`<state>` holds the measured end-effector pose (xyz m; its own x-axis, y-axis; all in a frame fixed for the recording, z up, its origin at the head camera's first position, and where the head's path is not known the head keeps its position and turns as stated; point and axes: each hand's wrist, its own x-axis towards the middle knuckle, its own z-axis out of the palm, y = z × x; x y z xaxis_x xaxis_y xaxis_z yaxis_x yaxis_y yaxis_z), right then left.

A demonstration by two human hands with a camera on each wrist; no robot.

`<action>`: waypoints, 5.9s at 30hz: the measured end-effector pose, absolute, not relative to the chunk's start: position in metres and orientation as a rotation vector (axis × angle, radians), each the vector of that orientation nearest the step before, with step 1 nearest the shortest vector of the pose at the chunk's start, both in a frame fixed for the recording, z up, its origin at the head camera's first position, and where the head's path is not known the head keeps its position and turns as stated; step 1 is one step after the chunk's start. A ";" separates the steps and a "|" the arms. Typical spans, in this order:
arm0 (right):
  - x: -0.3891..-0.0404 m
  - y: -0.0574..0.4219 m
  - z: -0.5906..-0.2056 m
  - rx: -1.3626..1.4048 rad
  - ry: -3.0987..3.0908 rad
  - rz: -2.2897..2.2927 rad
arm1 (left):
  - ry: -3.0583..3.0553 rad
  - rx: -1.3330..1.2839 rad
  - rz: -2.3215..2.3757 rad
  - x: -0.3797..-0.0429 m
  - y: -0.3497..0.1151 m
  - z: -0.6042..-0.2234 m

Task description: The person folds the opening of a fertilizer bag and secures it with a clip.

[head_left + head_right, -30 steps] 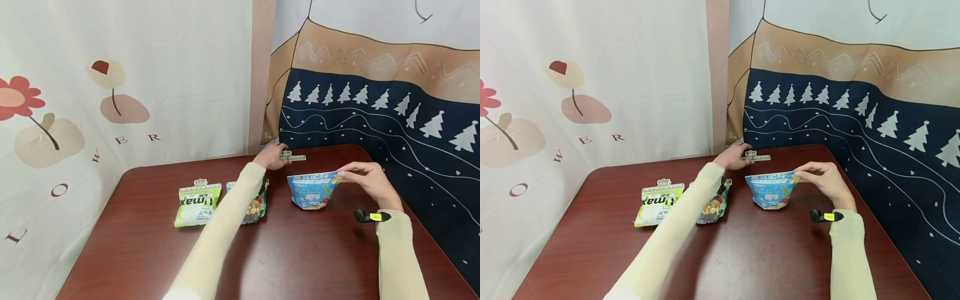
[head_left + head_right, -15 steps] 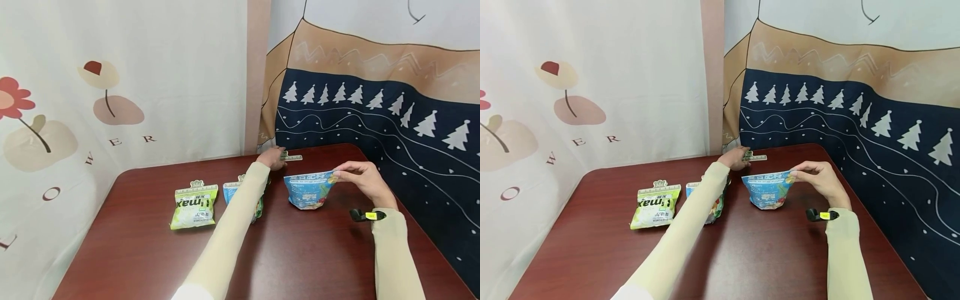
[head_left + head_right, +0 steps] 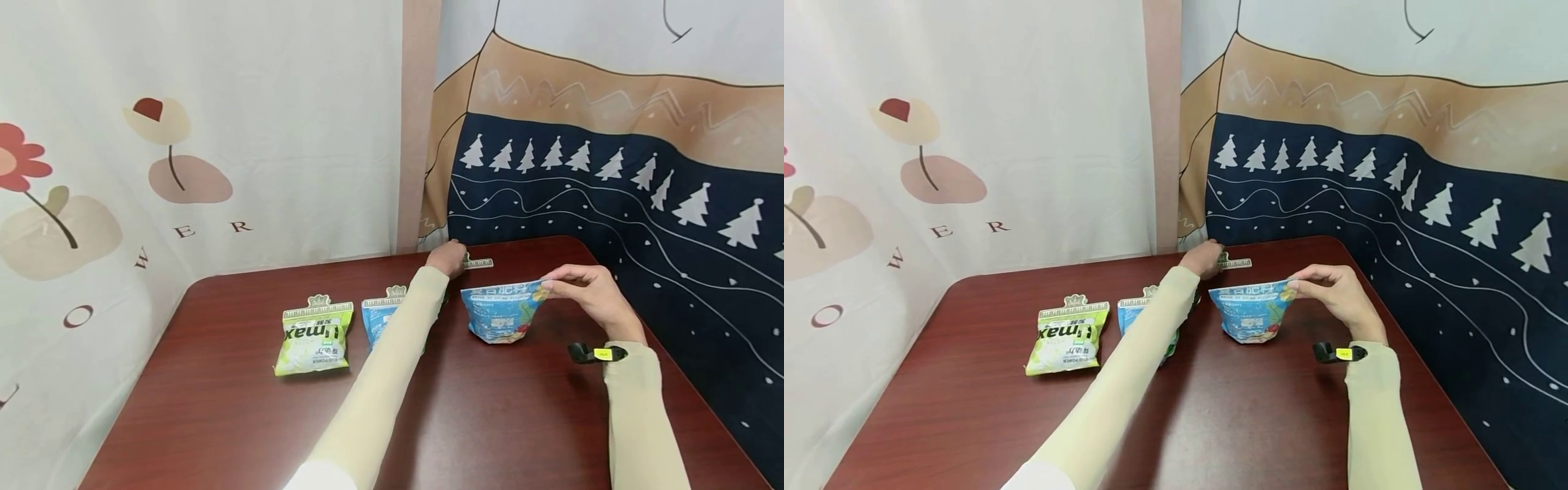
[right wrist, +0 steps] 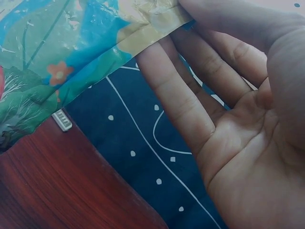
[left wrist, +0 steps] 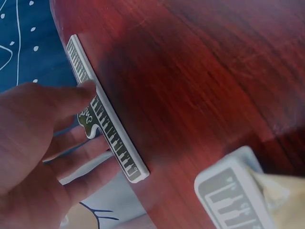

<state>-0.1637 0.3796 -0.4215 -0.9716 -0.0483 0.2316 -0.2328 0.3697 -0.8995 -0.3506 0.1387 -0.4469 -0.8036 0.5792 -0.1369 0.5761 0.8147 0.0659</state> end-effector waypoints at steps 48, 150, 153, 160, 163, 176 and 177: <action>-0.167 0.377 -0.424 0.301 -2.445 1.691 | 2.880 0.629 0.738 -0.352 0.111 -0.424; -0.164 0.389 -0.427 0.289 -2.319 1.886 | 2.902 1.067 1.097 -0.208 0.099 -0.345; -0.164 0.390 -0.427 0.314 -2.314 1.900 | 2.899 1.071 1.097 -0.207 0.103 -0.346; -0.163 0.391 -0.427 0.317 -2.322 1.899 | 2.908 1.078 1.063 -0.206 0.112 -0.347; -0.163 0.392 -0.427 0.326 -2.316 1.921 | 2.907 1.082 1.045 -0.205 0.115 -0.349; -0.164 0.396 -0.430 0.299 -2.340 1.953 | 2.924 1.089 0.982 -0.204 0.129 -0.350; -0.164 0.397 -0.430 0.322 -2.329 1.975 | 2.925 1.091 0.971 -0.204 0.130 -0.350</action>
